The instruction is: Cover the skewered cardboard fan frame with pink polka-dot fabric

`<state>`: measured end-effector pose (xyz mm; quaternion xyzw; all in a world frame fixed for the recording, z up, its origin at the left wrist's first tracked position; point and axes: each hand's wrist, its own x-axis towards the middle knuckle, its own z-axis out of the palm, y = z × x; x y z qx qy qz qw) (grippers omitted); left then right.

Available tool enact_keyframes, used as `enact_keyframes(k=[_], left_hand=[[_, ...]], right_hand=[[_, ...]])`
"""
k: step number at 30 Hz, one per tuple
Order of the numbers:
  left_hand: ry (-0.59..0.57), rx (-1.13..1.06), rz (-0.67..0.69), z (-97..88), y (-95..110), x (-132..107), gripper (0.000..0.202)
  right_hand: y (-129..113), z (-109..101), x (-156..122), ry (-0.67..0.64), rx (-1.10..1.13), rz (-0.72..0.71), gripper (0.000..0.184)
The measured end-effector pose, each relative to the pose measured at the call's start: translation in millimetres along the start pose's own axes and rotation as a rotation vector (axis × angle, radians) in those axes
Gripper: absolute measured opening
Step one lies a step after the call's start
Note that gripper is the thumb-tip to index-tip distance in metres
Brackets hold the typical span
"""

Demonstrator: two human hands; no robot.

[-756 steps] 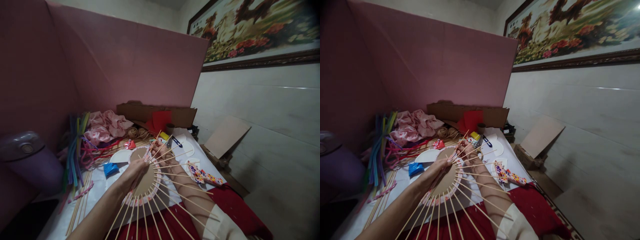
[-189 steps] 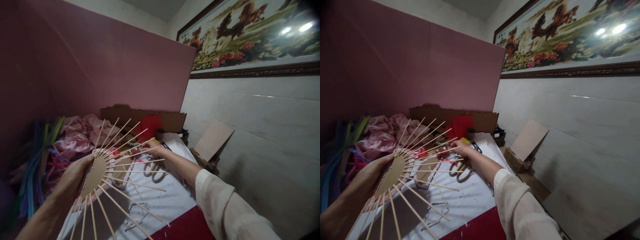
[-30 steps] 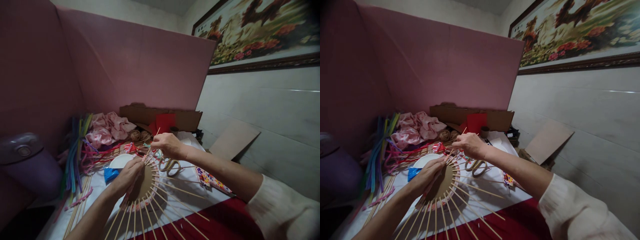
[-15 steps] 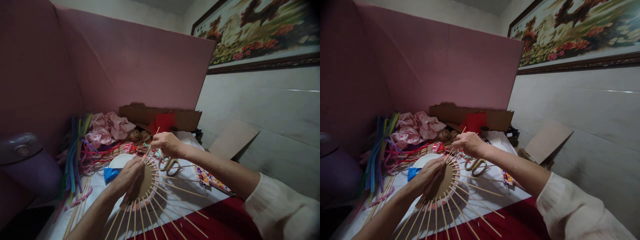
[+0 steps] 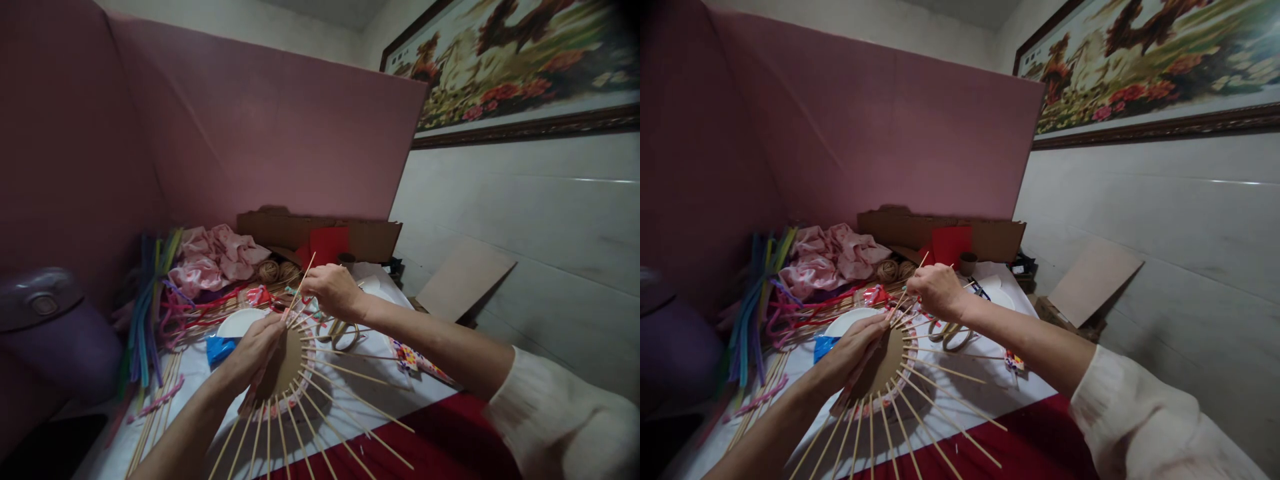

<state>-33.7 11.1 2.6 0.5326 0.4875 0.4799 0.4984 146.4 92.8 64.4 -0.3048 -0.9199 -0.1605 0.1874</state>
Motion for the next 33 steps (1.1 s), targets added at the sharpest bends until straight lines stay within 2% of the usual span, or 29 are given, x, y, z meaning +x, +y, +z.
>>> enact_keyframes(k=[7, 13, 18, 23, 33], left_hand=[[0.028, -0.02, -0.003, -0.2, -0.7, -0.3, 0.025], [0.04, -0.005, -0.033, -2.3, -1.6, 1.5, 0.028], [-0.02, 0.013, 0.004, -1.8, -2.2, 2.2, 0.025], [-0.013, 0.006, 0.021, 0.1, -2.2, 1.4, 0.027], [-0.027, -0.008, 0.028, 0.1, 0.3, 0.5, 0.026]], right_hand=[[5.2, -7.6, 2.9, 0.01, -0.041, 0.011, 0.018], [9.5, -18.5, 1.5, -0.052, -0.008, -0.027, 0.017], [7.3, -13.3, -0.8, -0.06, 0.069, -0.084, 0.016], [5.2, -7.0, -0.7, -0.066, 0.071, -0.122, 0.017], [-0.1, -4.7, -0.8, -0.022, 0.051, -0.062, 0.012]])
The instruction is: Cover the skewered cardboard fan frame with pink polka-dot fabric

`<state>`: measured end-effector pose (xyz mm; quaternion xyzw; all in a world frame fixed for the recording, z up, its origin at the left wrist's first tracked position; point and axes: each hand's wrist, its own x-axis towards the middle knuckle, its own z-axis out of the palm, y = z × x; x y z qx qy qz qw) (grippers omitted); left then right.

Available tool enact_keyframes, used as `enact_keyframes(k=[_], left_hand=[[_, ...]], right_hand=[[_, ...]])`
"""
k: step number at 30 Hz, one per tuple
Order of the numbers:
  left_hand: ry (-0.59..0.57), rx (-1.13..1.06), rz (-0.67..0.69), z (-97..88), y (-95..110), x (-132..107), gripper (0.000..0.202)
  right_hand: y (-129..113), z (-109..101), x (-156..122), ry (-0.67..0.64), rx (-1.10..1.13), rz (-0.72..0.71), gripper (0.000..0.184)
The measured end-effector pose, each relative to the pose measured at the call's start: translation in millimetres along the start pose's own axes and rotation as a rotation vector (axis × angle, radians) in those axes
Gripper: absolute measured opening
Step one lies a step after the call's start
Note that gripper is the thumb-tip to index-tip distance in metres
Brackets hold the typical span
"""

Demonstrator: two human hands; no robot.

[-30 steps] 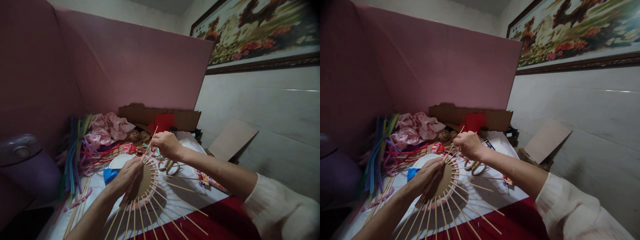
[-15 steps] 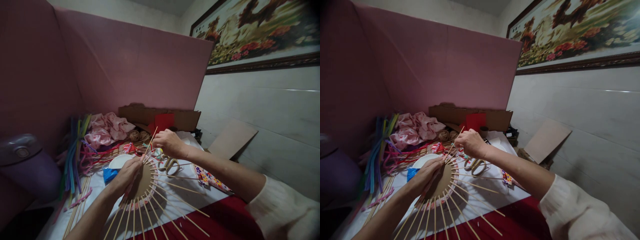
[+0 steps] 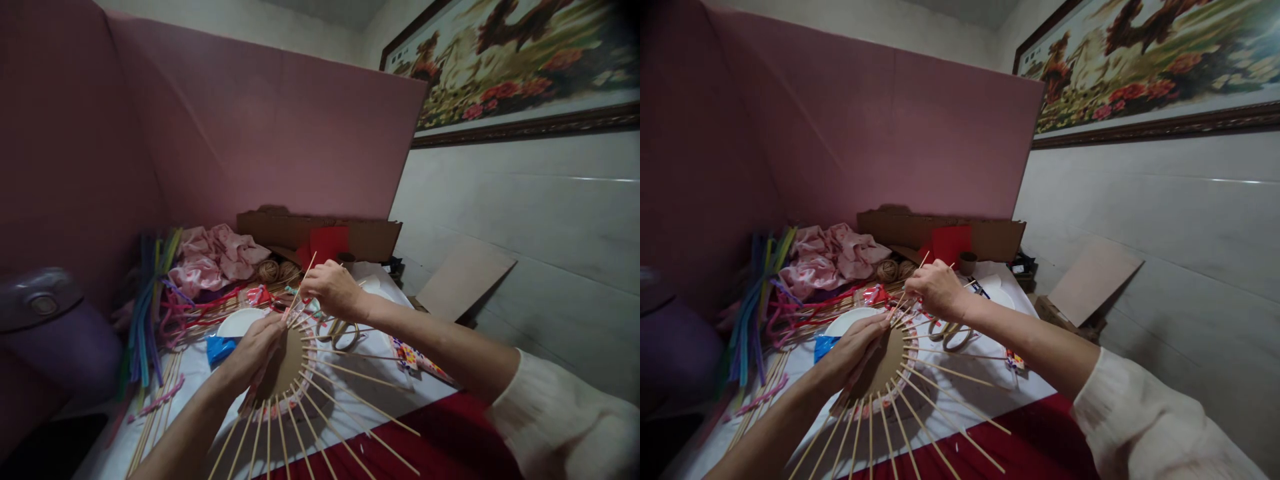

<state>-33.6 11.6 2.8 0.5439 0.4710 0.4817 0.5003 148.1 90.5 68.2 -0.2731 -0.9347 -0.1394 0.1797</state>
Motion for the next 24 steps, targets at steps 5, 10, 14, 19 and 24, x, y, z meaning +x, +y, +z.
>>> enact_keyframes(k=[5, 10, 14, 19, 24], left_hand=[[-0.111, -0.033, 0.022, 2.0, 2.5, -0.1, 0.025], [-0.16, -0.063, 0.011, 1.4, 1.8, -0.4, 0.027], [-0.115, -0.052, 0.008, 0.9, -0.9, 0.5, 0.027], [-0.081, -0.063, -0.004, 0.2, -1.7, 0.9, 0.026], [0.016, -0.047, -0.023, -1.5, -3.4, 0.0, 0.026]], right_hand=[[-3.4, 0.8, 2.8, -0.032, 0.015, 0.084, 0.013], [-5.9, 1.7, 4.3, -0.019, 0.009, 0.131, 0.017], [-8.6, 1.2, 4.3, 0.003, -0.067, 0.105, 0.017], [-10.9, -1.9, 4.9, 0.032, -0.183, 0.049, 0.016], [-4.5, -7.6, 3.7, 0.05, -0.234, -0.048, 0.017]])
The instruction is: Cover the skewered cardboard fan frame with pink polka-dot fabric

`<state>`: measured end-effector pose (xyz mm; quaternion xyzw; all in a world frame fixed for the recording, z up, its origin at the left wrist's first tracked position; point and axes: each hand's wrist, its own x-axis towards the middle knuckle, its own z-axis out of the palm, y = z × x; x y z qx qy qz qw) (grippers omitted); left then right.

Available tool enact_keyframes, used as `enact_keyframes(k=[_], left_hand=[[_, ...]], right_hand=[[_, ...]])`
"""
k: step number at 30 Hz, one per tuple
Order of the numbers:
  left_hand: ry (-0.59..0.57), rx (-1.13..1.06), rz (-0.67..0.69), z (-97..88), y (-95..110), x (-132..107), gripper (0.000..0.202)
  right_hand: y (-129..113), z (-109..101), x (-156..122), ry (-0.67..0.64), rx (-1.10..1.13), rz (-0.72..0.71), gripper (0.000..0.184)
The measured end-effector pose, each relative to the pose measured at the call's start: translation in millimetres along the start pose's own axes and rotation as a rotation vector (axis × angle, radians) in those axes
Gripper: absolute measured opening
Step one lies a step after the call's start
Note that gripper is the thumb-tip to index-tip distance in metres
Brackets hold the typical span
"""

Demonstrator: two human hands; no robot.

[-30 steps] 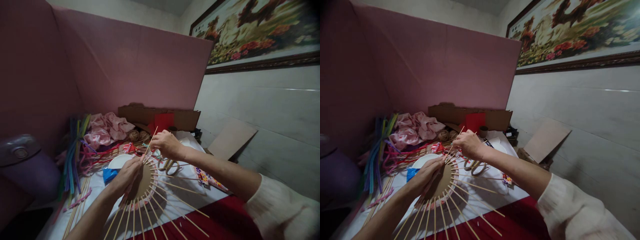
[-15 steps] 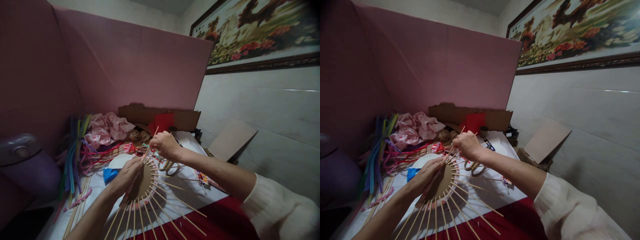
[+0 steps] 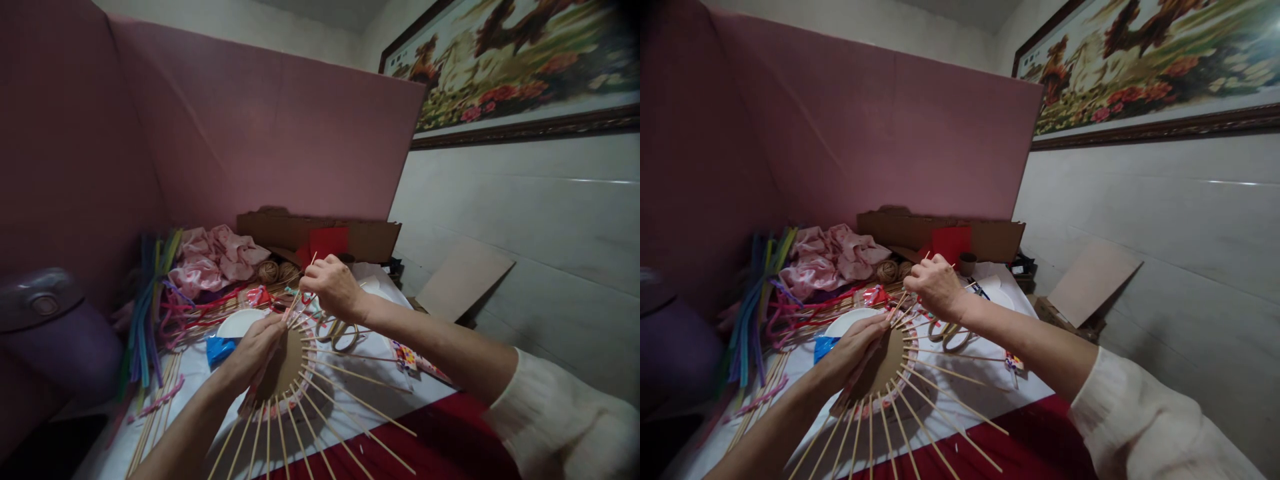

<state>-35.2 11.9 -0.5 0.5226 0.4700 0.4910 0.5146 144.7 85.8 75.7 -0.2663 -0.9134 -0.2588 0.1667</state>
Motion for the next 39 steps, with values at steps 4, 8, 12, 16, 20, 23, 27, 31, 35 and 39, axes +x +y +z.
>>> enact_keyframes(k=[4, 8, 12, 16, 20, 23, 27, 31, 35, 39], left_hand=[[-0.013, 0.022, 0.011, 0.7, 0.4, -0.5, 0.028], [-0.079, 0.058, 0.028, 2.5, 3.0, -0.2, 0.028], [-0.128, 0.075, 0.071, 3.9, 5.2, 0.3, 0.029], [-0.131, 0.074, 0.118, 5.2, 7.0, 0.1, 0.03], [-0.122, 0.106, 0.113, 6.7, 10.3, -1.9, 0.032], [-0.112, 0.117, 0.106, 8.0, 11.4, -2.9, 0.031], [-0.141, 0.078, 0.125, 9.0, 9.3, -2.2, 0.03], [-0.138, 0.101, 0.107, 8.1, 8.4, -1.8, 0.031], [-0.124, 0.127, 0.102, 6.7, 9.5, -2.5, 0.03], [-0.115, 0.113, 0.096, 5.3, 8.1, -1.7, 0.03]], right_hand=[[9.4, -5.3, -3.3, 0.035, -0.006, -0.006, 0.019], [12.6, -7.0, -4.6, 0.048, 0.084, -0.012, 0.021], [8.5, -2.1, -2.7, 0.041, 0.079, -0.117, 0.018], [6.2, 2.2, -0.3, 0.023, 0.042, -0.177, 0.016], [7.6, 2.1, 0.5, -0.001, 0.02, -0.191, 0.015], [8.3, 0.3, 2.0, -0.013, 0.029, -0.205, 0.016], [10.1, -1.4, 8.3, -0.05, 0.053, -0.245, 0.018], [14.8, -2.8, 17.1, -0.104, 0.074, -0.297, 0.02], [20.8, -5.7, 21.8, -0.115, 0.06, -0.288, 0.02], [27.7, -10.8, 18.1, -0.039, 0.084, -0.216, 0.019]])
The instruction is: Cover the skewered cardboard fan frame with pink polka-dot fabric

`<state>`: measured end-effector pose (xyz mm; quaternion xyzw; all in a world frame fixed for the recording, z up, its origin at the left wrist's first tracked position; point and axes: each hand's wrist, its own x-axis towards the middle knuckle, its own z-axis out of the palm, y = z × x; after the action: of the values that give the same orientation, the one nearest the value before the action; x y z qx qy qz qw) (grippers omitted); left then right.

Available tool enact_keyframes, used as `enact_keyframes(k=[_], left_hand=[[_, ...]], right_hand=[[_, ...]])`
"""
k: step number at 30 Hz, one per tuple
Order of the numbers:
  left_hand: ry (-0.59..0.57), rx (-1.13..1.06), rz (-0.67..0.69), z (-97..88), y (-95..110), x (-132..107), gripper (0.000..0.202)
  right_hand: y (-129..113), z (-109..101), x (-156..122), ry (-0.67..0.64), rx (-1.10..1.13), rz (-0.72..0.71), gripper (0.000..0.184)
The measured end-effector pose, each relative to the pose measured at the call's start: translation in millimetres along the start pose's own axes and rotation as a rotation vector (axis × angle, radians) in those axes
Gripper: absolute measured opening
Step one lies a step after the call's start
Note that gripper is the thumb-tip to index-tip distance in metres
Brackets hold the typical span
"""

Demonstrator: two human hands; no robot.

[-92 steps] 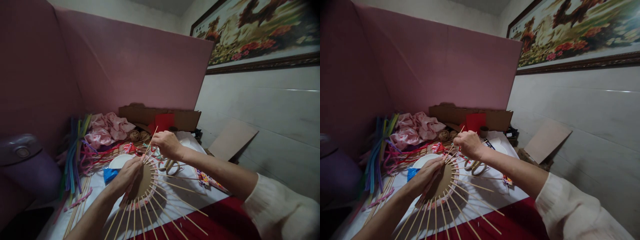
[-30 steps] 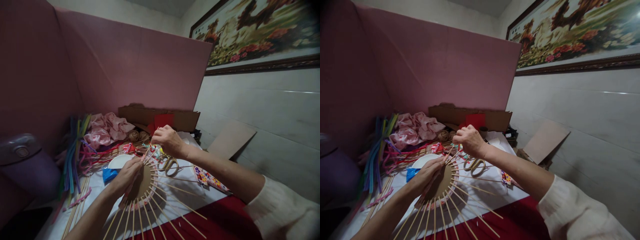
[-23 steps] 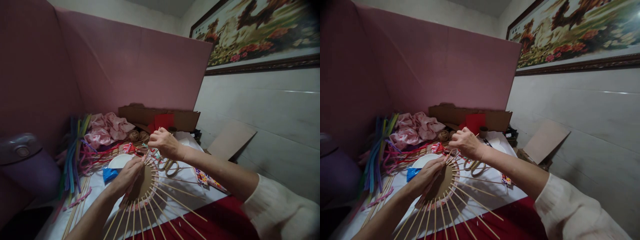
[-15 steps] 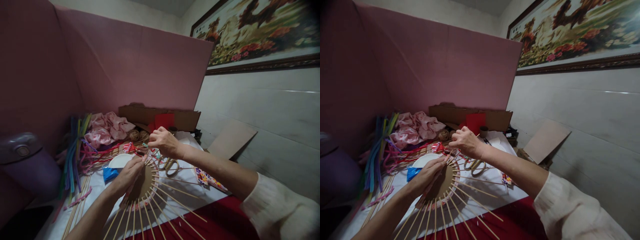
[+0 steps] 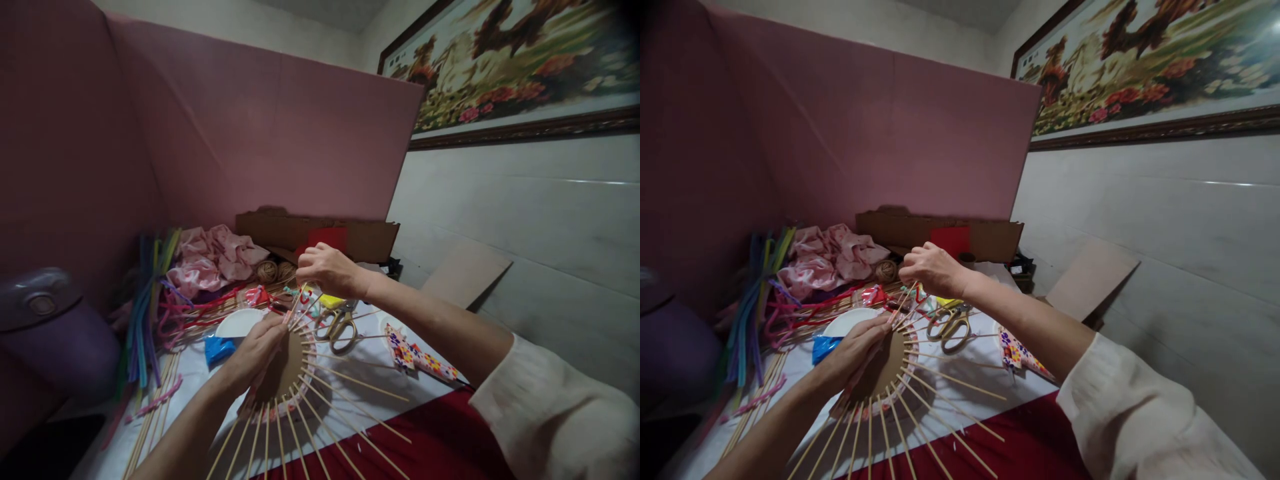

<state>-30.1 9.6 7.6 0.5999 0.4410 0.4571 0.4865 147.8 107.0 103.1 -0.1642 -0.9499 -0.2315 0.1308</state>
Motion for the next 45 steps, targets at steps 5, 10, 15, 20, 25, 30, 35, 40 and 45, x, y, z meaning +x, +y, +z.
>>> enact_keyframes(k=[5, 10, 15, 20, 25, 30, 35, 40, 45], left_hand=[[0.038, -0.012, -0.042, -3.7, -4.7, 2.0, 0.026], [0.143, -0.027, -0.106, -11.4, -1.7, 2.9, 0.021], [0.252, -0.077, -0.171, -23.3, 2.9, 5.1, 0.021], [0.252, -0.157, -0.224, -29.5, 0.0, 7.3, 0.023], [0.252, -0.105, -0.222, -26.2, -0.3, 6.3, 0.023], [0.261, -0.08, -0.193, -23.4, 2.5, 4.5, 0.022], [0.27, -0.04, -0.172, -21.9, 6.5, 3.3, 0.022], [0.308, -0.05, -0.123, -21.2, 6.2, 3.2, 0.02], [0.306, -0.039, -0.096, -22.0, 4.3, 4.0, 0.018]], right_hand=[[5.1, -14.2, -22.8, 0.15, 0.183, 0.184, 0.017], [16.8, -17.5, -73.0, 0.368, 0.396, 0.669, 0.015], [21.1, 15.0, -129.1, 0.058, 0.383, 1.098, 0.01], [4.2, 51.1, -148.5, -0.124, 0.321, 1.137, 0.016], [3.1, 67.0, -137.7, -0.18, 0.225, 1.17, 0.015], [19.0, 77.0, -123.7, -0.23, 0.166, 1.178, 0.013], [28.0, 89.5, -107.3, -0.266, 0.119, 1.093, 0.018], [36.5, 102.2, -88.6, -0.327, 0.109, 1.028, 0.02], [60.0, 107.3, -89.7, -0.392, 0.077, 1.083, 0.021]])
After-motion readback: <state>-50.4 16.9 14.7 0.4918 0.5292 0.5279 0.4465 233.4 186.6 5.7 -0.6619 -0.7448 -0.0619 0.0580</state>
